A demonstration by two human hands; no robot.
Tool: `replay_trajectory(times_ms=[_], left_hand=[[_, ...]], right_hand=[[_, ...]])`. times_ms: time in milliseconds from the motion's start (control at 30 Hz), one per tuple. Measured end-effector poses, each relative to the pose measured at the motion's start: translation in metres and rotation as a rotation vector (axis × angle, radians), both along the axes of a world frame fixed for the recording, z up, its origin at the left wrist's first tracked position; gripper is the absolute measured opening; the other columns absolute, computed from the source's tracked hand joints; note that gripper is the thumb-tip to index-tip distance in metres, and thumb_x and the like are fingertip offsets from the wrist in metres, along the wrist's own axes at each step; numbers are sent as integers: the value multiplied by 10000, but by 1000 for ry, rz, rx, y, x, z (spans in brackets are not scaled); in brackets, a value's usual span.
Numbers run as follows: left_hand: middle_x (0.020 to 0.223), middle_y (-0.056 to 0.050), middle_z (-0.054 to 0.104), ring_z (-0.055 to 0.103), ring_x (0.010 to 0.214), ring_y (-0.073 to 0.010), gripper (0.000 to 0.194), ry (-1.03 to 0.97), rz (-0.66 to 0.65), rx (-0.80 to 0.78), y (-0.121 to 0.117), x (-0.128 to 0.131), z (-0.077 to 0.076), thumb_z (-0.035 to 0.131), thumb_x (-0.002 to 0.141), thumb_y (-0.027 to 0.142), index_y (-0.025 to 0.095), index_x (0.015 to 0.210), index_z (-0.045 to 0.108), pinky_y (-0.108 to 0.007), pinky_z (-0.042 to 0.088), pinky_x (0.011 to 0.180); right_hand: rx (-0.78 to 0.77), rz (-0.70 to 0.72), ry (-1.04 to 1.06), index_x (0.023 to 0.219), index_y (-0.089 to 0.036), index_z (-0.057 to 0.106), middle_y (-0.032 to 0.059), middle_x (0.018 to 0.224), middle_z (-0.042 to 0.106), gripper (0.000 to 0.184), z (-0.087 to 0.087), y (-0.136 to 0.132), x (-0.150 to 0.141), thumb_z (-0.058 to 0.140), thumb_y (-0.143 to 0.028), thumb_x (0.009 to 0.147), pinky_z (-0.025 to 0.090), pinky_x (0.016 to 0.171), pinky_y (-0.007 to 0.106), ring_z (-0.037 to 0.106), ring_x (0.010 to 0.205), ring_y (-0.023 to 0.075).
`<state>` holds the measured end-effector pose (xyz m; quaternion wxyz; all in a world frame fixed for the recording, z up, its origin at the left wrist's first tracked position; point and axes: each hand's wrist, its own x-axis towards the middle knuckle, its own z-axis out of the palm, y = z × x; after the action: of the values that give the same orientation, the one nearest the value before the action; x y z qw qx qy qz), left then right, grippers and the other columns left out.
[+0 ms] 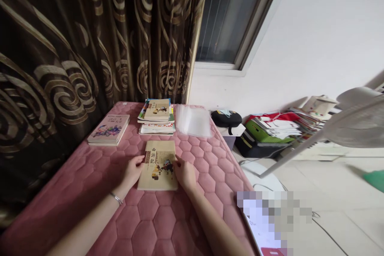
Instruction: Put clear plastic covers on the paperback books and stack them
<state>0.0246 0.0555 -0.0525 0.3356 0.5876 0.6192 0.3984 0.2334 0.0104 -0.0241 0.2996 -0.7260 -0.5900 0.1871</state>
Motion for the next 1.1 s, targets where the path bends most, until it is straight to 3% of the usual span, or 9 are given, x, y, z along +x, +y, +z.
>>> replay_trajectory(times_ms=[167, 367, 533, 833, 1100], left_hand=[[1063, -140, 699, 657, 990, -184, 315, 20, 11, -2, 6, -1, -3, 523, 769, 18, 114, 1043, 644, -323, 498, 898], [1074, -104, 699, 654, 977, -199, 339, 90, -29, 15, -6, 1, -13, 523, 791, 99, 156, 1107, 634, -336, 492, 895], [1116, -112, 684, 642, 1006, -200, 369, 87, -30, 35, -3, 0, -16, 513, 799, 128, 145, 1152, 619, -318, 494, 892], [1110, -144, 685, 654, 984, -205, 352, 104, -18, 47, 39, 7, -6, 523, 787, 104, 98, 1118, 646, -322, 497, 894], [1130, -115, 681, 640, 1033, -199, 319, 135, -100, 93, 34, -2, -1, 520, 828, 176, 130, 1111, 659, -314, 481, 927]], right_hand=[[-13, -67, 106, 1182, -275, 638, -8, 958, 736, 384, -1, 0, 0, 514, -367, 830, 536, 714, 273, 685, 920, 217], [4, -24, 247, 1055, -276, 704, -17, 947, 737, 309, -5, -7, -4, 509, -358, 830, 543, 676, 260, 696, 879, 214], [18, -75, 217, 1080, -284, 695, -6, 920, 743, 335, -7, -3, -4, 505, -405, 833, 540, 676, 275, 697, 863, 223], [73, -69, 177, 986, -268, 730, 3, 886, 747, 304, -4, 42, -2, 499, -399, 837, 529, 703, 268, 696, 855, 214], [59, -24, 316, 1017, -221, 713, 3, 957, 738, 284, -22, 48, 5, 574, -321, 791, 543, 754, 250, 694, 879, 188]])
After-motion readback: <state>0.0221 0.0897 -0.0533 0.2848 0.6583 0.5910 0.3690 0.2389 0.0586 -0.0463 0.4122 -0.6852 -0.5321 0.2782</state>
